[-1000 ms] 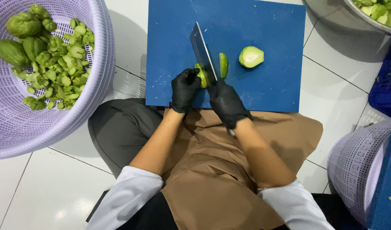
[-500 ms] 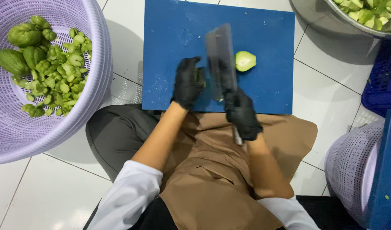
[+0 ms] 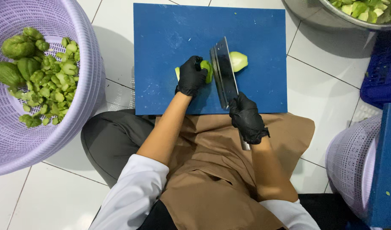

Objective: The person sits on the floor and uses a cleaver to slice green vegetables on a blue cutting board. They repeatedly pick vegetables from a purple basket, slice them into pieces, and transfer the cut pieces into a metal bowl.

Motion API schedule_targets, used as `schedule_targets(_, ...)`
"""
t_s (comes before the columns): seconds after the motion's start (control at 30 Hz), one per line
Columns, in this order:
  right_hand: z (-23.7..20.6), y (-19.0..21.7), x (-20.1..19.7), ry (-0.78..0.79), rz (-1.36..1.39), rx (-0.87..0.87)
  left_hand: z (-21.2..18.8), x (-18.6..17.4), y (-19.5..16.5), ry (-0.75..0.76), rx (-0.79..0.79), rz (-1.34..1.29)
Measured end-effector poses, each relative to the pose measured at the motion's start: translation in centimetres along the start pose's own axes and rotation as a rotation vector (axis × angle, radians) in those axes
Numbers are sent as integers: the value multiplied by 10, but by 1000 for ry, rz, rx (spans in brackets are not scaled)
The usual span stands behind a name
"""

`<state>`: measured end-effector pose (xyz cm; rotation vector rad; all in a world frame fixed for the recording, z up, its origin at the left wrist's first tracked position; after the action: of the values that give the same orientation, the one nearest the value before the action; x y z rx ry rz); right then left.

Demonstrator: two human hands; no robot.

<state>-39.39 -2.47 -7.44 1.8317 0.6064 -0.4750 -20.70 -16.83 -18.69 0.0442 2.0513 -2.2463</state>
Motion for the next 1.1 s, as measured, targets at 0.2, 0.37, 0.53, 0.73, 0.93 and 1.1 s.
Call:
schedule_targets(0.2,-1,12,-1,0,-81,-18,1,-2,-2,8,-13,36)
schedule_targets(0.37,-1,15,-1,-22,-136,-65,2,-2,0,-8,-13,5)
schedule_targets(0.53,9,17,1,-56,-284,-169,3,-1,0,-4,37,33)
schedule_targets(0.73,38,15,14,14,-205,-35,5,0,3,-11,57,66)
schedule_targets(0.93,85,13,50,-212,-458,-307,2,-2,-7,-28,192,124)
schedule_targets(1.1,80,-18,48,-237,-331,-408,4,6,-25,-4,101,142)
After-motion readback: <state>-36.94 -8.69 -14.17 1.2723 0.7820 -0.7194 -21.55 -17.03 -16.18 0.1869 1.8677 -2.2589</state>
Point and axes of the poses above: each hand's wrist, its own z-axis towards the middle knuckle, its own x-axis out of the palm, y = z × x, the point moved 5 cm from there along z, towards the middle knuckle, and after that the axes turned 13 degrees about -z, right-handed, at the moved point
